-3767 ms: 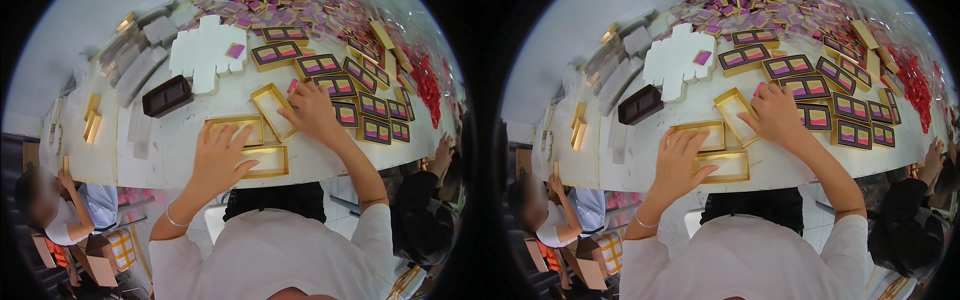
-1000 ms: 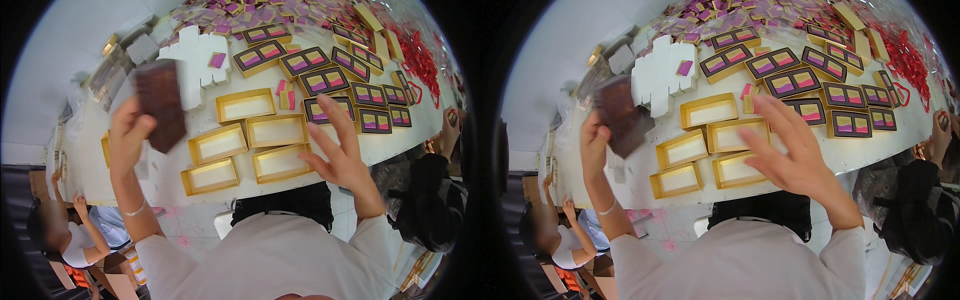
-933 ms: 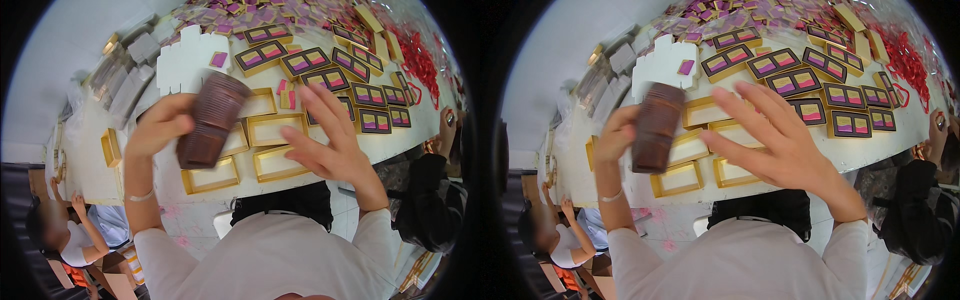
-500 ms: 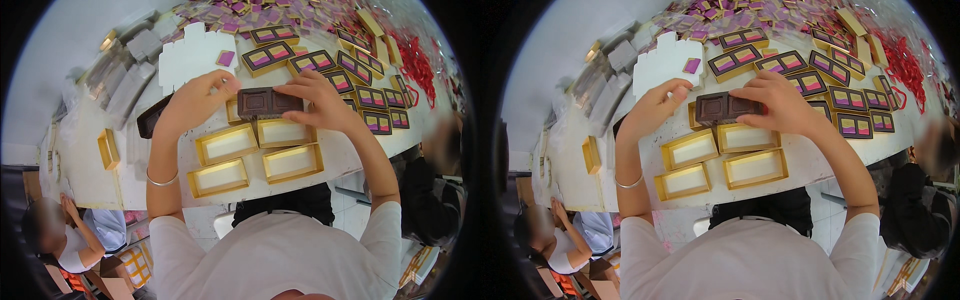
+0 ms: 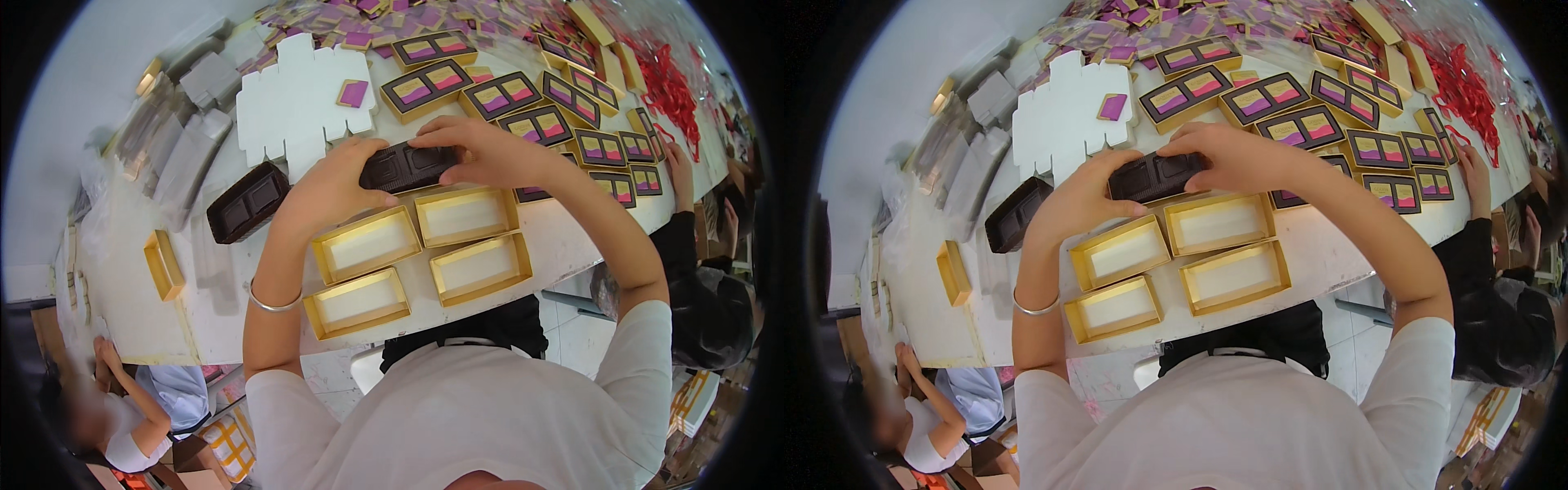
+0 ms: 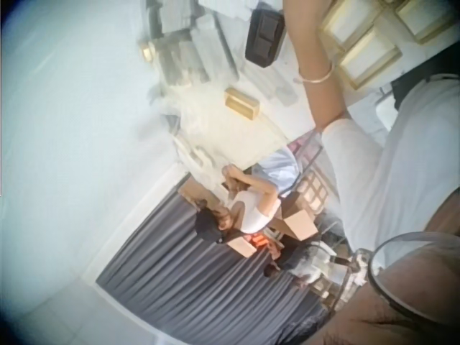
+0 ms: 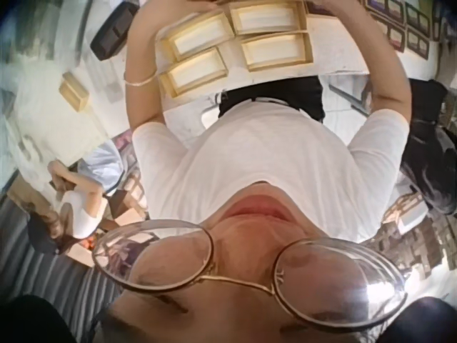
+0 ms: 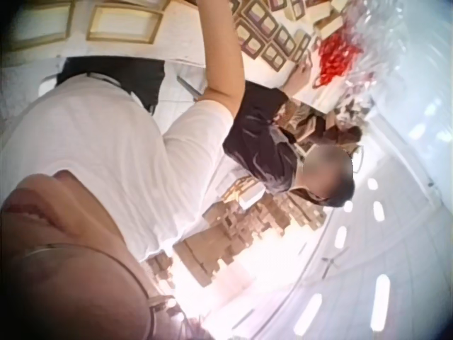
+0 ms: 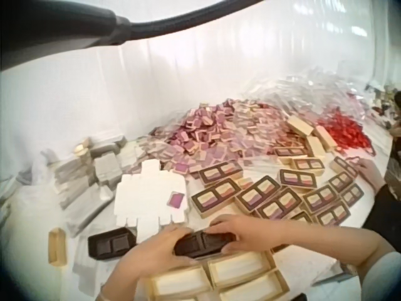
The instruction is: The person assembles makeup palettes by placing black plastic inserts into gold cardboard boxes and then inserting two colored pans into each insert. The person repeatedly picks up inserts and pans, arranges them on the table, and completes multiple units.
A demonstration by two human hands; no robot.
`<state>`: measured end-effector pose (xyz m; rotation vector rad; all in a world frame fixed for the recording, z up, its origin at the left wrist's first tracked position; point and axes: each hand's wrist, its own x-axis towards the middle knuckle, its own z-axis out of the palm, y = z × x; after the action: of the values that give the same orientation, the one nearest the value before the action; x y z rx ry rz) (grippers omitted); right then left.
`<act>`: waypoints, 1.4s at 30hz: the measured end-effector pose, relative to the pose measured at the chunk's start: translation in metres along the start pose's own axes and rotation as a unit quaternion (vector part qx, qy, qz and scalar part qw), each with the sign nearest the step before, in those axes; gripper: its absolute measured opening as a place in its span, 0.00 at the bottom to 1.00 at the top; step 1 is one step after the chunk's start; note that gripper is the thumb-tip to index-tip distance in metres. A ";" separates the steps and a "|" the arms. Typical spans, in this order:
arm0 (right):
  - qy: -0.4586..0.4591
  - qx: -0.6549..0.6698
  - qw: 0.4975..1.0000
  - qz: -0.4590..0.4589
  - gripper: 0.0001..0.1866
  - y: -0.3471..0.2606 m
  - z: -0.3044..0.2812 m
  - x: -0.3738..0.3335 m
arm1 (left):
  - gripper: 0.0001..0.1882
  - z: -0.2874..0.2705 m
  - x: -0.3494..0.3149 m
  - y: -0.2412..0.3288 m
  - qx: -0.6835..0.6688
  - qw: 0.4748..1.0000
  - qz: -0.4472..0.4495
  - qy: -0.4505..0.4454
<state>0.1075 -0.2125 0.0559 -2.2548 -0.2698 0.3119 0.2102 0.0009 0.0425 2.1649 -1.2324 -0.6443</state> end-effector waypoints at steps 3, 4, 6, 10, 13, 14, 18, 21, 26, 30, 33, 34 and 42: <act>0.047 -0.181 0.976 -0.107 0.28 0.017 0.007 -0.007 | 0.35 0.005 0.002 -0.004 -0.015 1.000 0.007 0.014; 0.049 -0.266 0.956 -0.113 0.27 0.018 0.010 -0.010 | 0.35 0.006 0.002 -0.004 -0.014 0.999 0.018 0.027; 0.053 -0.427 0.894 -0.125 0.25 0.017 0.019 -0.018 | 0.33 0.004 0.001 0.003 -0.011 1.000 -0.009 0.015; 0.128 -0.501 0.848 -0.117 0.26 0.009 0.036 -0.021 | 0.32 0.002 0.000 0.006 -0.014 0.999 -0.035 0.010; 0.147 -0.469 0.865 -0.099 0.27 0.004 0.039 -0.022 | 0.31 0.000 -0.001 0.002 -0.027 0.999 -0.020 -0.002; 0.152 -0.454 0.873 -0.096 0.26 0.005 0.039 -0.022 | 0.31 0.002 0.000 0.000 -0.030 1.000 -0.007 0.006; 0.282 -0.185 0.934 -0.117 0.16 0.017 0.024 -0.018 | 0.31 0.009 0.003 0.000 0.029 0.999 0.025 0.038; 0.277 -0.186 0.938 -0.096 0.13 0.027 0.028 -0.016 | 0.30 0.007 0.006 0.005 0.035 0.999 -0.017 0.013; 0.205 -0.283 0.933 -0.089 0.10 0.020 0.031 -0.007 | 0.31 0.006 -0.007 0.001 0.042 0.998 -0.016 0.053; 0.328 -0.201 0.919 -0.087 0.10 0.004 0.007 -0.027 | 0.26 -0.053 -0.057 0.014 0.031 0.970 0.041 0.237; 0.370 -0.145 0.914 -0.086 0.10 -0.001 -0.006 -0.050 | 0.20 -0.065 -0.111 0.005 0.244 0.938 -0.087 0.231; 0.368 -0.127 0.918 -0.072 0.10 -0.003 -0.005 -0.055 | 0.18 -0.057 -0.122 -0.010 0.294 0.921 -0.111 0.229; 0.368 -0.105 0.913 -0.139 0.09 -0.015 0.027 -0.051 | 0.04 -0.036 -0.131 -0.050 0.356 0.883 -0.099 0.288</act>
<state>0.0492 -0.1989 0.0577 -2.3249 -0.2191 -0.7443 0.2034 0.1458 0.0519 2.7947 -0.9951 0.4705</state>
